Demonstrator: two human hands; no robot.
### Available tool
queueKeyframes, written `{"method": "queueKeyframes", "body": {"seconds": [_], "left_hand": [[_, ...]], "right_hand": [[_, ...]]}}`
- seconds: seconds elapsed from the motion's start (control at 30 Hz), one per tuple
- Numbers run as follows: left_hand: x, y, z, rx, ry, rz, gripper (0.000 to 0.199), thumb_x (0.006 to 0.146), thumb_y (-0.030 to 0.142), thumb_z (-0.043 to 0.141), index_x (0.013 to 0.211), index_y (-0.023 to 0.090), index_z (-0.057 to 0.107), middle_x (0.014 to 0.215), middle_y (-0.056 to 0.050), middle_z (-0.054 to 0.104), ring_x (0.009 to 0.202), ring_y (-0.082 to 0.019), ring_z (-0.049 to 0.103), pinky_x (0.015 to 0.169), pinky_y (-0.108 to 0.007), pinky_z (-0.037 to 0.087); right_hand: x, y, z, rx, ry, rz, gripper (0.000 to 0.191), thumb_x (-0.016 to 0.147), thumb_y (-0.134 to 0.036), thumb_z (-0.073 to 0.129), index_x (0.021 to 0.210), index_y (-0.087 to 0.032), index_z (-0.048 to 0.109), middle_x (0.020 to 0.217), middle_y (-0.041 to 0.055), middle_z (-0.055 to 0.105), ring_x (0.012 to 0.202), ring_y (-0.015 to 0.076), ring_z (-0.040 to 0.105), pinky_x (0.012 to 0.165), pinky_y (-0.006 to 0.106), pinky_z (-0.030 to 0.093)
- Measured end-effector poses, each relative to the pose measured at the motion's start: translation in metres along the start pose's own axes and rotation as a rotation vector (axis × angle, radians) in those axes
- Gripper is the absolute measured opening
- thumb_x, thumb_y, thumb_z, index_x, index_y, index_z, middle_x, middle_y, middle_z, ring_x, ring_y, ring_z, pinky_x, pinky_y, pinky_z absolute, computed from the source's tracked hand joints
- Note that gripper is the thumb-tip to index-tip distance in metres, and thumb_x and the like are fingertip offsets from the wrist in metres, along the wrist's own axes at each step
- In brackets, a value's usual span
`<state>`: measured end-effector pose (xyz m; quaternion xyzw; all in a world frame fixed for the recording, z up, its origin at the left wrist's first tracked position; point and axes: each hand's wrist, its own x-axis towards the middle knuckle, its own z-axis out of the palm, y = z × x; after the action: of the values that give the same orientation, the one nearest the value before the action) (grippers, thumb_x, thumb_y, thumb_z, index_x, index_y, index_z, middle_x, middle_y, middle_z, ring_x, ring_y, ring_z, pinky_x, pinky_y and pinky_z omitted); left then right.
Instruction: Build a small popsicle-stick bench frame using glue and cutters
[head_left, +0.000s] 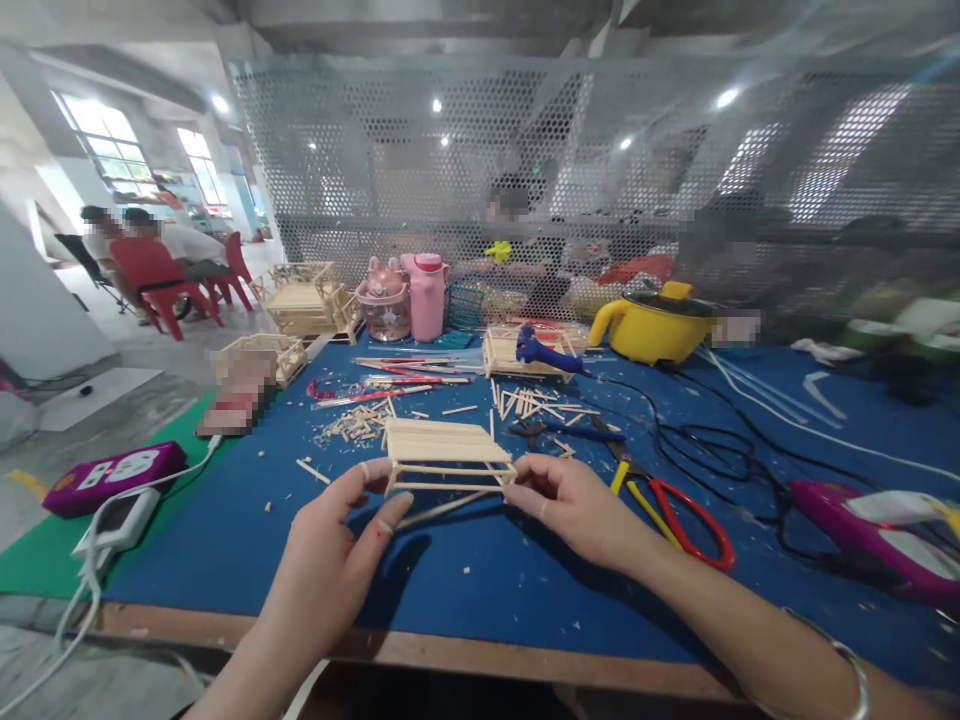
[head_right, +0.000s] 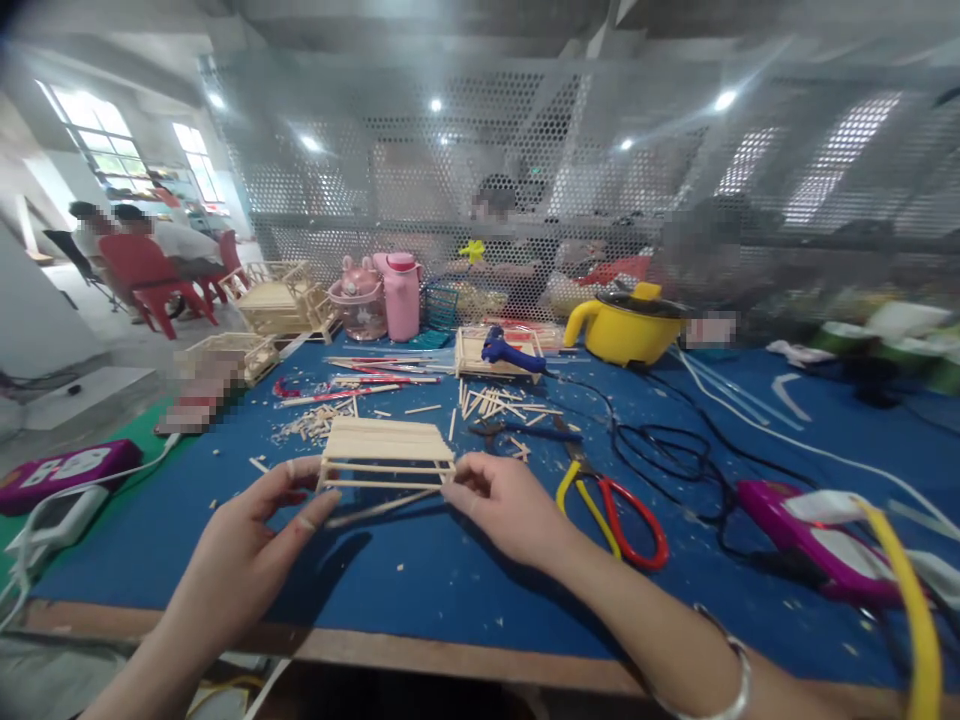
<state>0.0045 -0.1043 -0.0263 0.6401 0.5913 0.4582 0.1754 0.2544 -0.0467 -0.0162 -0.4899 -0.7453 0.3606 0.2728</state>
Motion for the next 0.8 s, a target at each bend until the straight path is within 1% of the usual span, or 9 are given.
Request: {"method": "queueKeyframes", "body": {"seconds": [0.1, 0.2, 0.3, 0.37, 0.47, 0.53, 0.6, 0.7, 0.8], "left_hand": [[-0.001, 0.001, 0.004, -0.226, -0.043, -0.119, 0.026, 0.082, 0.042, 0.056, 0.098, 0.022, 0.061, 0.091, -0.002, 0.071, 0.086, -0.017, 0.066, 0.075, -0.027, 0.051], [-0.003, 0.001, 0.01, -0.344, -0.029, -0.172, 0.024, 0.081, 0.041, 0.058, 0.094, 0.021, 0.059, 0.085, -0.001, 0.07, 0.082, -0.016, 0.066, 0.072, -0.024, 0.051], [-0.007, 0.003, 0.017, -0.281, -0.086, -0.113, 0.019, 0.083, 0.039, 0.056, 0.089, 0.021, 0.059, 0.084, -0.001, 0.068, 0.079, -0.015, 0.064, 0.071, -0.024, 0.05], [-0.011, 0.005, 0.022, -0.166, -0.173, -0.052, 0.02, 0.083, 0.036, 0.056, 0.098, 0.023, 0.06, 0.093, -0.002, 0.068, 0.086, -0.017, 0.063, 0.077, -0.027, 0.049], [-0.015, 0.005, 0.029, 0.058, -0.299, 0.007, 0.039, 0.08, 0.031, 0.059, 0.118, 0.026, 0.054, 0.1, -0.004, 0.066, 0.091, -0.02, 0.061, 0.081, -0.032, 0.048], [-0.018, 0.001, 0.029, 0.182, -0.384, 0.012, 0.041, 0.083, 0.028, 0.053, 0.124, 0.028, 0.05, 0.095, -0.004, 0.067, 0.086, -0.021, 0.062, 0.076, -0.032, 0.049], [-0.02, -0.008, 0.024, 0.27, -0.437, 0.02, 0.039, 0.088, 0.025, 0.042, 0.126, 0.029, 0.049, 0.095, -0.005, 0.067, 0.086, -0.02, 0.063, 0.076, -0.032, 0.049], [-0.018, -0.028, 0.004, 0.399, -0.407, 0.003, 0.038, 0.09, 0.026, 0.033, 0.124, 0.028, 0.05, 0.108, -0.006, 0.066, 0.097, -0.02, 0.062, 0.082, -0.032, 0.048], [-0.006, -0.051, -0.021, 0.583, -0.288, -0.11, 0.034, 0.09, 0.028, 0.031, 0.113, 0.026, 0.055, 0.108, -0.007, 0.066, 0.099, -0.022, 0.062, 0.085, -0.036, 0.046]], "right_hand": [[-0.002, -0.001, 0.002, 0.176, -0.013, -0.03, 0.019, 0.08, -0.038, 0.059, 0.08, -0.02, 0.055, 0.07, -0.0017, 0.056, 0.065, 0.0122, 0.051, 0.061, 0.024, 0.041], [-0.004, -0.005, 0.001, 0.315, 0.045, -0.065, 0.025, 0.076, -0.04, 0.064, 0.085, -0.02, 0.052, 0.078, 0.0001, 0.059, 0.072, 0.0131, 0.054, 0.065, 0.024, 0.043], [-0.005, -0.007, -0.005, 0.449, 0.109, -0.006, 0.031, 0.077, -0.049, 0.061, 0.08, -0.02, 0.049, 0.077, 0.0026, 0.061, 0.067, 0.0132, 0.054, 0.061, 0.025, 0.043], [-0.005, -0.005, -0.01, 0.5, 0.13, 0.085, 0.035, 0.079, -0.052, 0.058, 0.076, -0.02, 0.046, 0.072, 0.0025, 0.061, 0.061, 0.0126, 0.053, 0.054, 0.024, 0.04], [-0.009, 0.004, -0.017, 0.402, 0.105, 0.185, 0.033, 0.075, -0.047, 0.062, 0.071, -0.02, 0.044, 0.065, -0.0004, 0.058, 0.058, 0.0117, 0.051, 0.051, 0.022, 0.035], [-0.014, 0.008, -0.021, 0.274, 0.07, 0.194, 0.031, 0.072, -0.042, 0.064, 0.068, -0.02, 0.043, 0.061, -0.0029, 0.054, 0.057, 0.0108, 0.047, 0.053, 0.022, 0.035], [-0.021, 0.011, -0.023, 0.16, 0.055, 0.193, 0.028, 0.071, -0.039, 0.064, 0.066, -0.02, 0.043, 0.06, -0.0037, 0.052, 0.057, 0.0108, 0.045, 0.054, 0.023, 0.035], [-0.03, 0.012, -0.023, -0.001, 0.082, 0.197, 0.025, 0.071, -0.038, 0.062, 0.063, -0.02, 0.046, 0.059, -0.0033, 0.048, 0.058, 0.0115, 0.043, 0.053, 0.023, 0.034], [-0.033, 0.011, -0.017, -0.164, 0.094, 0.181, 0.026, 0.073, -0.039, 0.06, 0.06, -0.02, 0.048, 0.055, -0.0035, 0.045, 0.054, 0.0113, 0.039, 0.049, 0.022, 0.03]]}}
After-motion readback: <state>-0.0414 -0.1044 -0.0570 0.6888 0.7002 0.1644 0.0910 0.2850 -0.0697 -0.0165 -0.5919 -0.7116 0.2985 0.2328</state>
